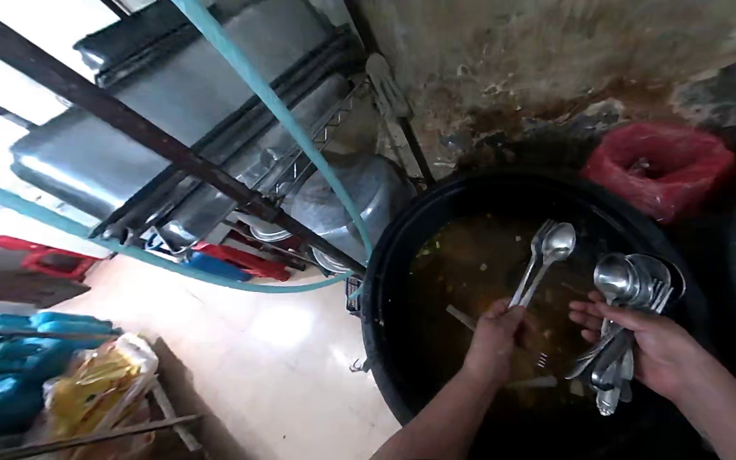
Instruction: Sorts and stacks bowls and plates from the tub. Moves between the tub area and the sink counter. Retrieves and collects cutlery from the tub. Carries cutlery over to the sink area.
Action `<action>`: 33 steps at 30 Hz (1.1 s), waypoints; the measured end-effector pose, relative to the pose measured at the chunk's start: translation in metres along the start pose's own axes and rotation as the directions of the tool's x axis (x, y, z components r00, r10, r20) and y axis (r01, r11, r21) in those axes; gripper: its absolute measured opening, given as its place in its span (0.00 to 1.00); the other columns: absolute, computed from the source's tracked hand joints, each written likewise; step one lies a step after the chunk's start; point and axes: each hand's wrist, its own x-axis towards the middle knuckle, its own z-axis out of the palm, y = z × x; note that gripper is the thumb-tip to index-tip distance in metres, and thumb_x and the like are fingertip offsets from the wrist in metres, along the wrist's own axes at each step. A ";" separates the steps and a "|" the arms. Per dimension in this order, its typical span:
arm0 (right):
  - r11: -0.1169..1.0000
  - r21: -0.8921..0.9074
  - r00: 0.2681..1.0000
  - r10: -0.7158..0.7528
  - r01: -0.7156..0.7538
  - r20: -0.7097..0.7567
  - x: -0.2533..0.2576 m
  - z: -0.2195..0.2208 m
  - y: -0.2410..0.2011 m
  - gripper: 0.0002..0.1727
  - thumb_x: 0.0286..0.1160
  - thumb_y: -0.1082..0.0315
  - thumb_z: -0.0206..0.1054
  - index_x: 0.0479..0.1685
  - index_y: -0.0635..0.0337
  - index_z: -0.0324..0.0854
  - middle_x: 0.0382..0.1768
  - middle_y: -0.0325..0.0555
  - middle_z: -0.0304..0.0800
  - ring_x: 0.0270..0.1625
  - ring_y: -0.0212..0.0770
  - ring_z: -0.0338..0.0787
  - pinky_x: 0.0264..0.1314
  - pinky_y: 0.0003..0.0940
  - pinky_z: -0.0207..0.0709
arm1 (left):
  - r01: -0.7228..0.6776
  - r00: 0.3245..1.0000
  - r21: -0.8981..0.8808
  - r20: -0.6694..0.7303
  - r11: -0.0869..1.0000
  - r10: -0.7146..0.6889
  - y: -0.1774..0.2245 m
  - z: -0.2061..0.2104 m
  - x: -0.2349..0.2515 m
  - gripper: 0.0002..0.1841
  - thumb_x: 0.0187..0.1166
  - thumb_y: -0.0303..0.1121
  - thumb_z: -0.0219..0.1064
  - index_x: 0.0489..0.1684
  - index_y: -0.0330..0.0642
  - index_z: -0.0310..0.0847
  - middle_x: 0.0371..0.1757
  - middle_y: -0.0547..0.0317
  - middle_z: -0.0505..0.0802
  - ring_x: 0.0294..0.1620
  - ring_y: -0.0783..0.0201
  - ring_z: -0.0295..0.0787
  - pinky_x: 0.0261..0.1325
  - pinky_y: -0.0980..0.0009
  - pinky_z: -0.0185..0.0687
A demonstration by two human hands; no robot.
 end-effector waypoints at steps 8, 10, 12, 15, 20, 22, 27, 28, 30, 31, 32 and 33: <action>1.000 -0.002 1.000 -0.030 0.030 -0.001 0.000 0.000 0.003 0.14 0.81 0.76 0.61 0.63 0.67 0.77 0.43 0.55 0.94 0.37 0.44 0.95 0.36 0.34 0.89 | 0.214 0.966 0.923 -0.248 0.319 0.072 0.022 -0.078 0.048 0.21 0.94 0.42 0.50 0.80 0.49 0.75 0.68 0.44 0.89 0.68 0.44 0.87 0.72 0.43 0.80; 0.999 -0.002 0.999 -0.034 0.034 0.009 -0.001 0.000 0.002 0.13 0.82 0.76 0.60 0.63 0.67 0.77 0.44 0.55 0.95 0.38 0.45 0.96 0.36 0.34 0.89 | 0.250 0.965 0.939 -0.262 0.237 0.018 0.028 -0.077 0.049 0.21 0.94 0.40 0.50 0.80 0.47 0.74 0.70 0.43 0.88 0.71 0.44 0.86 0.73 0.43 0.79; 0.999 0.007 0.999 -0.034 0.033 0.014 -0.002 0.000 0.002 0.13 0.83 0.76 0.58 0.62 0.67 0.77 0.45 0.56 0.95 0.39 0.47 0.96 0.37 0.36 0.90 | 0.236 0.958 0.963 -0.252 0.131 0.133 0.037 -0.076 0.041 0.19 0.93 0.38 0.52 0.76 0.46 0.77 0.67 0.43 0.90 0.67 0.42 0.88 0.68 0.43 0.82; 0.999 0.017 1.000 -0.027 0.027 0.004 -0.001 -0.001 0.002 0.13 0.83 0.76 0.59 0.62 0.67 0.77 0.46 0.57 0.94 0.39 0.48 0.96 0.38 0.39 0.91 | 0.217 0.917 0.976 -0.210 0.018 0.340 0.056 -0.078 0.028 0.19 0.90 0.34 0.54 0.77 0.49 0.76 0.64 0.45 0.91 0.67 0.44 0.87 0.71 0.45 0.80; 1.000 0.013 1.000 -0.016 0.016 0.011 -0.001 -0.001 0.001 0.13 0.83 0.76 0.60 0.62 0.66 0.75 0.46 0.56 0.95 0.41 0.47 0.96 0.41 0.38 0.91 | 0.063 0.922 0.694 -0.315 0.717 0.225 0.051 -0.068 0.032 0.17 0.94 0.37 0.55 0.72 0.42 0.79 0.41 0.53 0.90 0.36 0.62 0.85 0.43 0.65 0.82; 1.000 0.013 1.000 -0.012 0.012 0.008 -0.003 0.000 0.001 0.13 0.84 0.76 0.58 0.62 0.65 0.75 0.46 0.56 0.95 0.41 0.47 0.96 0.41 0.37 0.91 | 0.086 0.956 0.250 -0.294 0.964 -0.009 0.035 -0.067 0.038 0.14 0.92 0.34 0.56 0.67 0.37 0.74 0.27 0.57 0.83 0.18 0.68 0.75 0.22 0.75 0.73; 1.000 0.023 1.000 -0.001 0.001 0.014 -0.004 0.001 0.000 0.11 0.85 0.76 0.57 0.60 0.66 0.76 0.45 0.55 0.95 0.40 0.47 0.96 0.40 0.37 0.91 | 0.299 0.942 -0.112 -0.124 0.948 -0.312 0.015 -0.075 0.041 0.11 0.92 0.35 0.55 0.59 0.39 0.76 0.21 0.62 0.75 0.11 0.71 0.66 0.14 0.78 0.67; 1.000 0.013 1.000 0.007 -0.007 0.011 -0.004 0.001 -0.001 0.11 0.85 0.75 0.57 0.61 0.66 0.76 0.44 0.55 0.95 0.40 0.47 0.96 0.40 0.37 0.91 | 0.318 0.933 -0.154 -0.125 0.935 -0.338 0.013 -0.077 0.043 0.10 0.91 0.35 0.55 0.56 0.39 0.76 0.20 0.63 0.75 0.10 0.71 0.65 0.13 0.78 0.67; 1.000 0.001 1.000 0.022 -0.022 0.018 -0.004 0.001 -0.002 0.12 0.86 0.75 0.57 0.64 0.65 0.75 0.45 0.55 0.95 0.40 0.47 0.96 0.40 0.38 0.91 | 0.313 0.915 -0.250 -0.179 0.916 -0.361 0.011 -0.083 0.050 0.09 0.90 0.34 0.56 0.50 0.38 0.77 0.18 0.63 0.74 0.09 0.71 0.65 0.12 0.77 0.68; 1.000 0.001 1.000 0.022 -0.022 0.021 -0.004 0.001 -0.002 0.12 0.86 0.75 0.56 0.63 0.65 0.75 0.45 0.55 0.95 0.40 0.47 0.96 0.40 0.38 0.91 | 0.294 0.907 -0.276 -0.221 0.915 -0.358 0.010 -0.087 0.054 0.08 0.89 0.34 0.57 0.49 0.38 0.77 0.18 0.63 0.73 0.08 0.71 0.65 0.11 0.78 0.68; 1.000 0.002 0.999 0.020 -0.020 0.025 -0.004 0.001 -0.002 0.12 0.86 0.75 0.56 0.63 0.65 0.75 0.45 0.55 0.95 0.39 0.47 0.96 0.39 0.38 0.91 | 0.266 0.905 -0.263 -0.262 0.927 -0.334 0.012 -0.089 0.057 0.07 0.88 0.33 0.57 0.49 0.39 0.76 0.18 0.63 0.74 0.09 0.71 0.65 0.11 0.78 0.67; 1.000 0.003 0.999 0.019 -0.019 0.026 -0.004 0.001 -0.002 0.12 0.86 0.75 0.56 0.62 0.65 0.75 0.44 0.56 0.95 0.39 0.47 0.96 0.39 0.38 0.91 | 0.241 0.910 -0.212 -0.289 0.947 -0.296 0.014 -0.089 0.058 0.07 0.89 0.33 0.56 0.51 0.39 0.75 0.19 0.61 0.74 0.10 0.70 0.65 0.13 0.77 0.67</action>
